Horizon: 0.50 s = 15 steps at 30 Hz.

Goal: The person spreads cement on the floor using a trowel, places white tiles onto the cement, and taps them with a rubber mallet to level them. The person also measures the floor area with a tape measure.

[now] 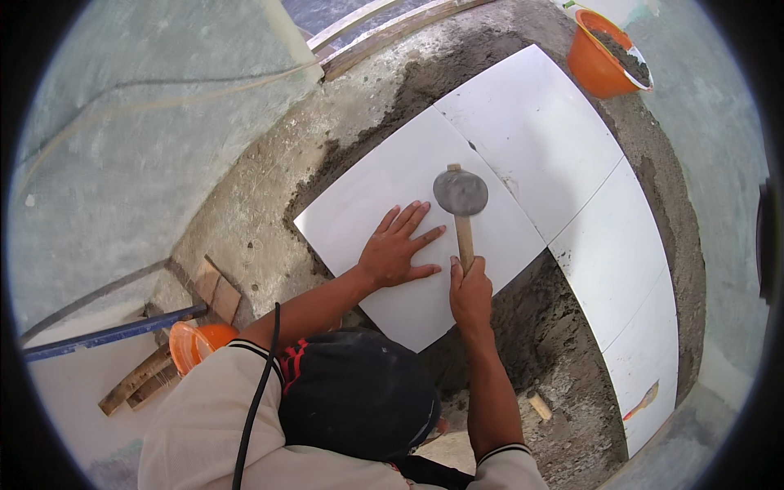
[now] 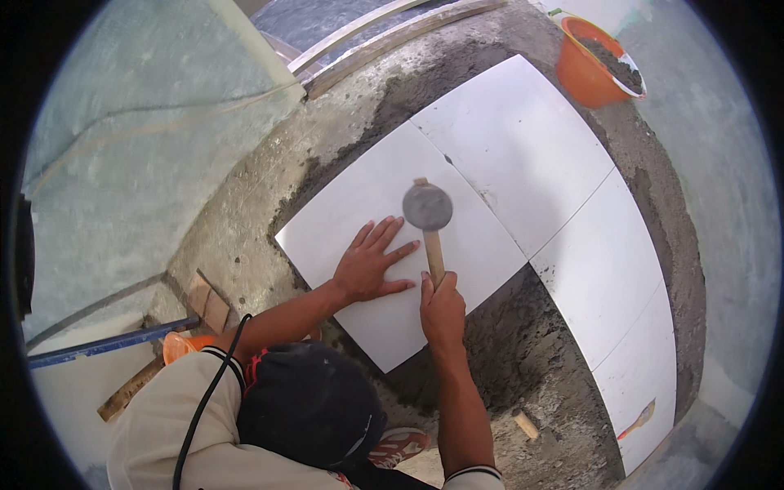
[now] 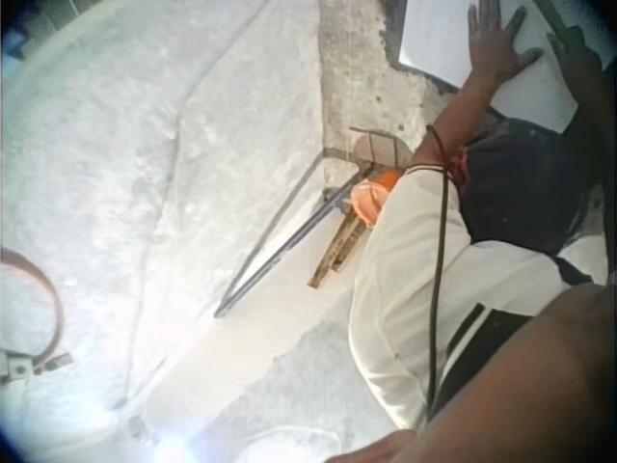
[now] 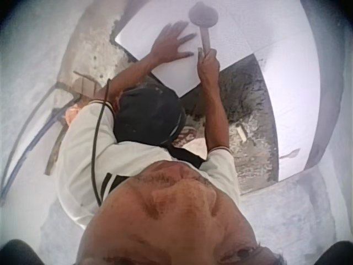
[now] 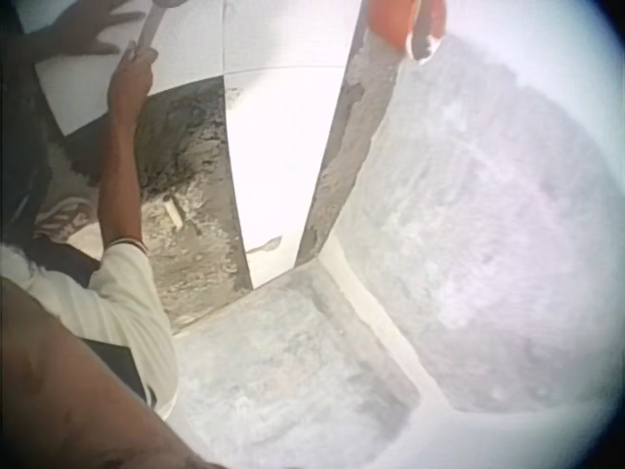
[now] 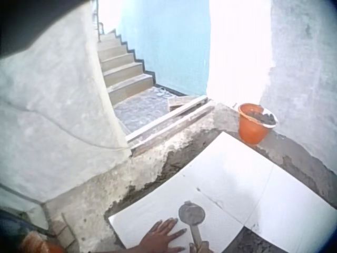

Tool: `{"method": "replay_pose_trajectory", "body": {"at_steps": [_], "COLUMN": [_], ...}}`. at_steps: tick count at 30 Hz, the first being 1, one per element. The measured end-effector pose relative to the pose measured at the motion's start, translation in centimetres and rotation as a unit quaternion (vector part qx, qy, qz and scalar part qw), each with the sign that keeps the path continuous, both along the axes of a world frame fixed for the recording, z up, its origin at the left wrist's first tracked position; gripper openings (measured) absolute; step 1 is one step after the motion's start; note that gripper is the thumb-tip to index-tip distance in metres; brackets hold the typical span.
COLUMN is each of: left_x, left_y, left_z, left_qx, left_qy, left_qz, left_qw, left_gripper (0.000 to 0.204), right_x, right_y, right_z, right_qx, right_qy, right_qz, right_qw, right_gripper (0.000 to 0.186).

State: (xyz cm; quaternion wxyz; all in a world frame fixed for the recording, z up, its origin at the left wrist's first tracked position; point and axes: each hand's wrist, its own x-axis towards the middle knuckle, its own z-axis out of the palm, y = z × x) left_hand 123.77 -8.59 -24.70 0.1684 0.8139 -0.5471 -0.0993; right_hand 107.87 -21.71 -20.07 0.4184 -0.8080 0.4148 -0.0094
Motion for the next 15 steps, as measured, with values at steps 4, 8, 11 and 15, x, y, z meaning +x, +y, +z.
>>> {"method": "replay_pose_trajectory", "body": {"at_steps": [4,8,11,15], "left_x": [0.1,0.6,0.4,0.8], "left_y": [0.2,-0.4,0.0,-0.2], "left_z": [0.0,0.2,0.1,0.1], "left_qx": [0.015,-0.006,-0.021,0.012], "left_qy": [-0.005,0.008,0.015,0.001], "left_qz": [0.011,0.006,0.007,0.003], "left_qw": [1.000,1.000,1.000,1.000], "left_gripper": [0.077,0.075,0.075,0.076], "right_x": [0.9,1.3,1.3,1.9], "right_y": [0.3,-1.2,-1.2,-1.3], "right_z": [0.3,-1.1,-0.3,-1.3], "right_qx": [-0.023,0.000,-0.008,-0.021], "right_qy": [-0.169,0.043,-0.044,-0.062], "right_qz": [-0.023,0.034,0.030,0.036], "right_qw": [0.985,0.999,0.999,0.997], "right_gripper": [0.034,0.036,0.036,0.036]}}
